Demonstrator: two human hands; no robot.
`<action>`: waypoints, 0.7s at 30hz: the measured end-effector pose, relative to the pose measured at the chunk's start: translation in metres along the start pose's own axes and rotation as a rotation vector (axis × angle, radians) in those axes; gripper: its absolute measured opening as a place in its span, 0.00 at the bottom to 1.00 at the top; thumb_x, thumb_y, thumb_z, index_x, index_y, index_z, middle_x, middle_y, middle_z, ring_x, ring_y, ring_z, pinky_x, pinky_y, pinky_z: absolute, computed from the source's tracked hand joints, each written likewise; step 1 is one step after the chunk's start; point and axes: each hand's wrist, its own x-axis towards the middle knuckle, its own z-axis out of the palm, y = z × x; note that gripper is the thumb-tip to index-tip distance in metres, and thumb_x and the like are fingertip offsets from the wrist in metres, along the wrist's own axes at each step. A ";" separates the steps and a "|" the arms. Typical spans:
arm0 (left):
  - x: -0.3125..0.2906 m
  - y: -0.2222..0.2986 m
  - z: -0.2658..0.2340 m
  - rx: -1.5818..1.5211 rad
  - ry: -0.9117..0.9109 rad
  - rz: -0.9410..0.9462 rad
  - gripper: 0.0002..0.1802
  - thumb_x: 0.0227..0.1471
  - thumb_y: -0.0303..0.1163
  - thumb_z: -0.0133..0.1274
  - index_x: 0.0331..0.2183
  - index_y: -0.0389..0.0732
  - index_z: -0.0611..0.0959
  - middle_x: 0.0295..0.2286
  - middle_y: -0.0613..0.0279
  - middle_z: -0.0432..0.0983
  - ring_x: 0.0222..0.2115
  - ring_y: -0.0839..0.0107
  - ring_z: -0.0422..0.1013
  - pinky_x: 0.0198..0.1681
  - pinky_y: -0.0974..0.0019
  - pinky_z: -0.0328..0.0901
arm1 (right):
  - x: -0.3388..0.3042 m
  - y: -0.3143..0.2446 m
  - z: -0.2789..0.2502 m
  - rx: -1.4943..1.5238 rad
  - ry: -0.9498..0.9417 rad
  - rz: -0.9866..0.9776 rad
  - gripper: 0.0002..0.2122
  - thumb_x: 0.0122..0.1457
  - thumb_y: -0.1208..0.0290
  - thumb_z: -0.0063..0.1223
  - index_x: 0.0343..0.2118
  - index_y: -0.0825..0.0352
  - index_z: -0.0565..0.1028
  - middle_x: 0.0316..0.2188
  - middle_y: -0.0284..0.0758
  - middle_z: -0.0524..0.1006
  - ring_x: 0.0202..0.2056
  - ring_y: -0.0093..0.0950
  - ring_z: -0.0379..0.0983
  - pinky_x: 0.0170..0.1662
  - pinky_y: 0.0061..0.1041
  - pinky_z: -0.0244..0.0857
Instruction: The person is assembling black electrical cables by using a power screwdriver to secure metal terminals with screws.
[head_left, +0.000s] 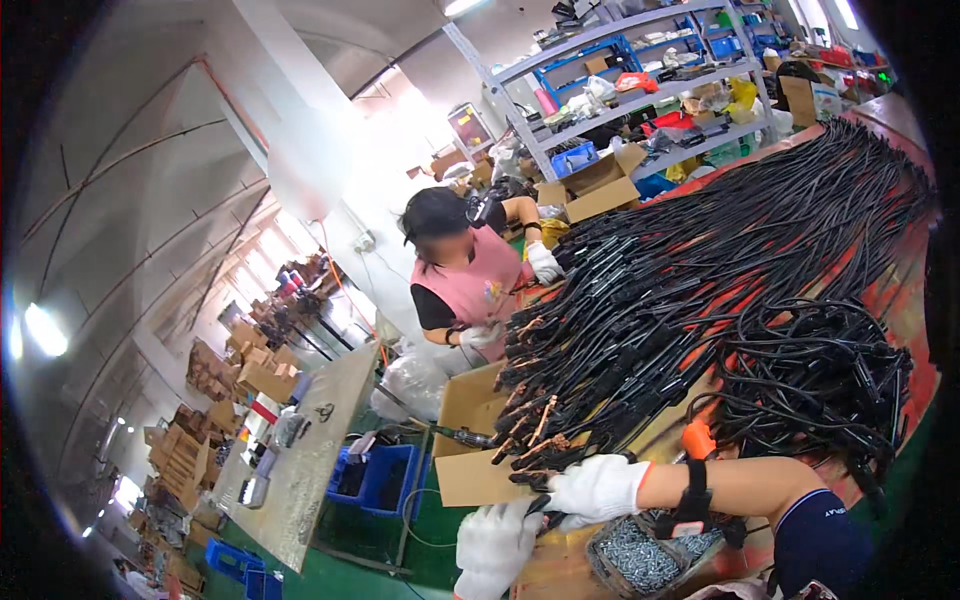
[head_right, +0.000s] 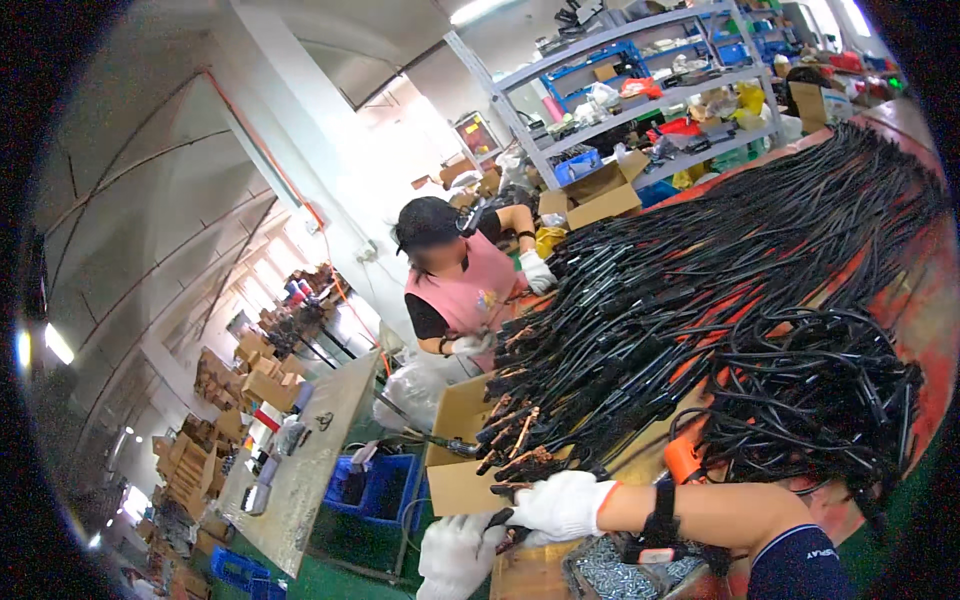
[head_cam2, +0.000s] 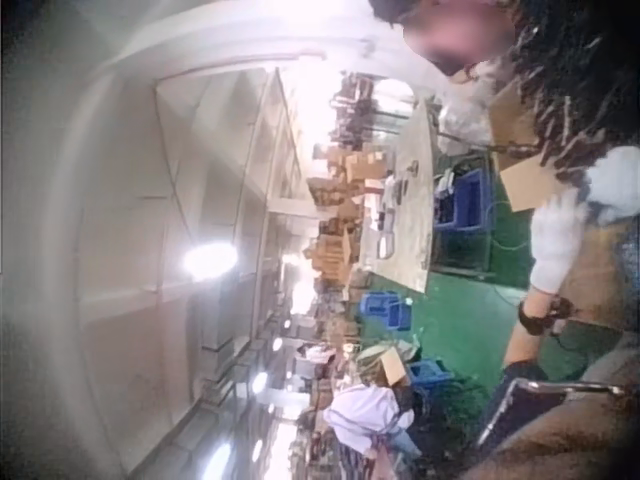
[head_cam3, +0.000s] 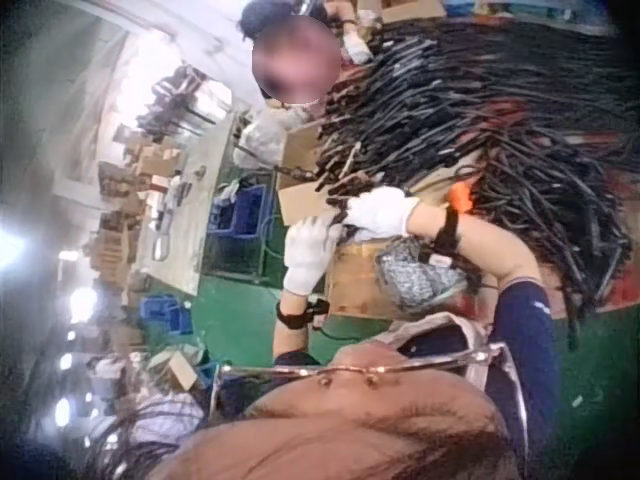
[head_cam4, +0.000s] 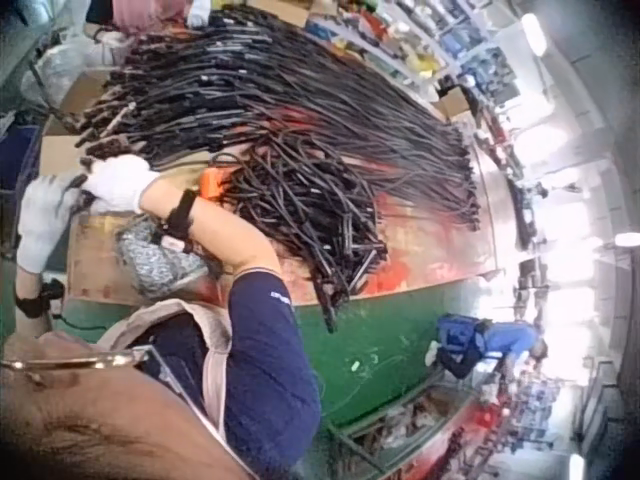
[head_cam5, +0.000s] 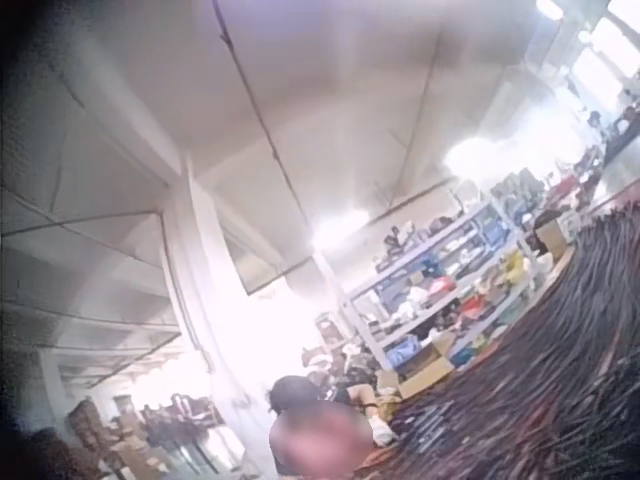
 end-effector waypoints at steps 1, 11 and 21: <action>-0.001 0.000 0.000 -0.106 -0.020 -0.025 0.12 0.51 0.42 0.56 0.35 0.46 0.82 0.22 0.58 0.78 0.24 0.56 0.75 0.29 0.56 0.69 | -0.002 0.008 0.006 0.075 -0.015 -0.049 0.23 0.56 0.46 0.53 0.47 0.60 0.71 0.37 0.43 0.77 0.37 0.44 0.78 0.35 0.45 0.72; 0.000 0.052 0.031 -1.311 -0.283 -0.300 0.29 0.58 0.33 0.52 0.58 0.36 0.66 0.48 0.55 0.71 0.49 0.73 0.67 0.52 0.66 0.62 | -0.072 -0.009 -0.019 -0.257 0.079 -0.024 0.13 0.51 0.56 0.56 0.33 0.60 0.74 0.28 0.34 0.76 0.32 0.35 0.78 0.35 0.35 0.71; -0.013 0.080 0.040 -1.605 -0.718 -0.638 0.22 0.61 0.42 0.40 0.47 0.36 0.75 0.33 0.61 0.76 0.31 0.73 0.69 0.35 0.69 0.65 | -0.156 0.020 0.082 0.122 0.481 0.116 0.19 0.50 0.66 0.61 0.47 0.58 0.74 0.37 0.40 0.77 0.39 0.41 0.75 0.42 0.32 0.71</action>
